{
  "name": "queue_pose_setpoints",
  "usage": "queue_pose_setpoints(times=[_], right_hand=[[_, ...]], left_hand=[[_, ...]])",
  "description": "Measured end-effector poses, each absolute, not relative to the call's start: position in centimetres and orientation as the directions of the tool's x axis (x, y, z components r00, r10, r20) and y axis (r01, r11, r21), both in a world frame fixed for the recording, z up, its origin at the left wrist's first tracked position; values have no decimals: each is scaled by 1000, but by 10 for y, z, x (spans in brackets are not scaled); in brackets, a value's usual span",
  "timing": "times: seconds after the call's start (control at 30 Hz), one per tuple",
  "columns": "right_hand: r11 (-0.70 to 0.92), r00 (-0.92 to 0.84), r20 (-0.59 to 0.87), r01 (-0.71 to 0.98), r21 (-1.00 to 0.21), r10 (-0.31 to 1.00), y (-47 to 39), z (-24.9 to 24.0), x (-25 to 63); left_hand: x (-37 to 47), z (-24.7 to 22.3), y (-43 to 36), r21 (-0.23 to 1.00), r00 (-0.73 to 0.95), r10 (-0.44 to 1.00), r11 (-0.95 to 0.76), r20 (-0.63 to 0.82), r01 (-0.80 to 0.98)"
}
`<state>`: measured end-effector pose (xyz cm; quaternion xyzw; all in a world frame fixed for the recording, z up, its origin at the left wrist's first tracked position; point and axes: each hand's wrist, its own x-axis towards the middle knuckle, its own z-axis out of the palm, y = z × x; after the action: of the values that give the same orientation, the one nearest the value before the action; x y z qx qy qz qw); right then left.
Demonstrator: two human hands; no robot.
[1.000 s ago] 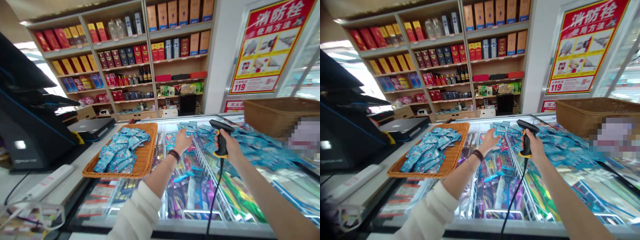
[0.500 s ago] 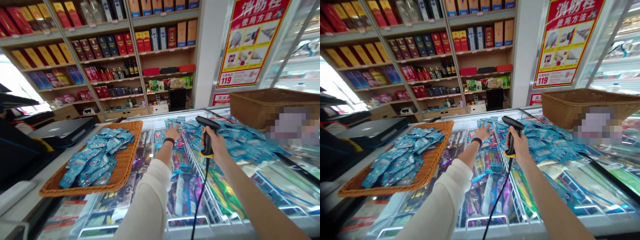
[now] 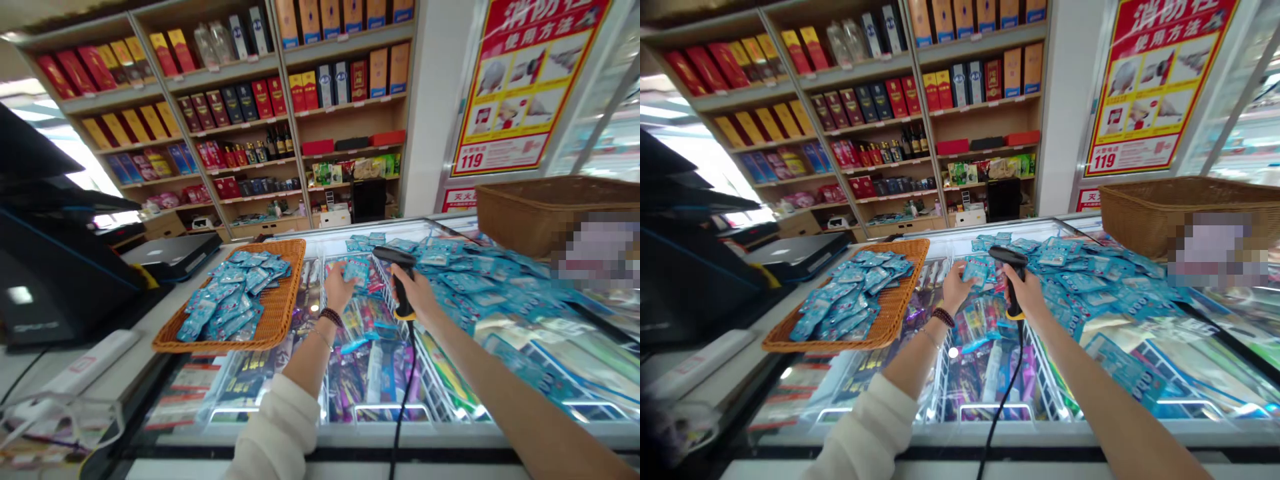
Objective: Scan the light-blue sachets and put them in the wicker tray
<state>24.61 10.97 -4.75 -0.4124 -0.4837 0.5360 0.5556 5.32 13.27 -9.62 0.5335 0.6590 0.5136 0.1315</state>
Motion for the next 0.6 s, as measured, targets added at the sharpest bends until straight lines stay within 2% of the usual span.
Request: queue_pose_setpoints(times=[0.17, 0.3, 0.6], right_hand=[[105, -141, 129, -165, -981, 981, 103, -55, 235], [98, -181, 123, -143, -985, 976, 103, -63, 232], [120, -246, 137, -80, -990, 960, 100, -60, 232]], left_hand=[[44, -105, 130, 956, -603, 743, -190, 289, 224], [41, -113, 136, 953, -676, 712, -301, 192, -46], [31, -119, 143, 945, -737, 655, -320, 167, -70]])
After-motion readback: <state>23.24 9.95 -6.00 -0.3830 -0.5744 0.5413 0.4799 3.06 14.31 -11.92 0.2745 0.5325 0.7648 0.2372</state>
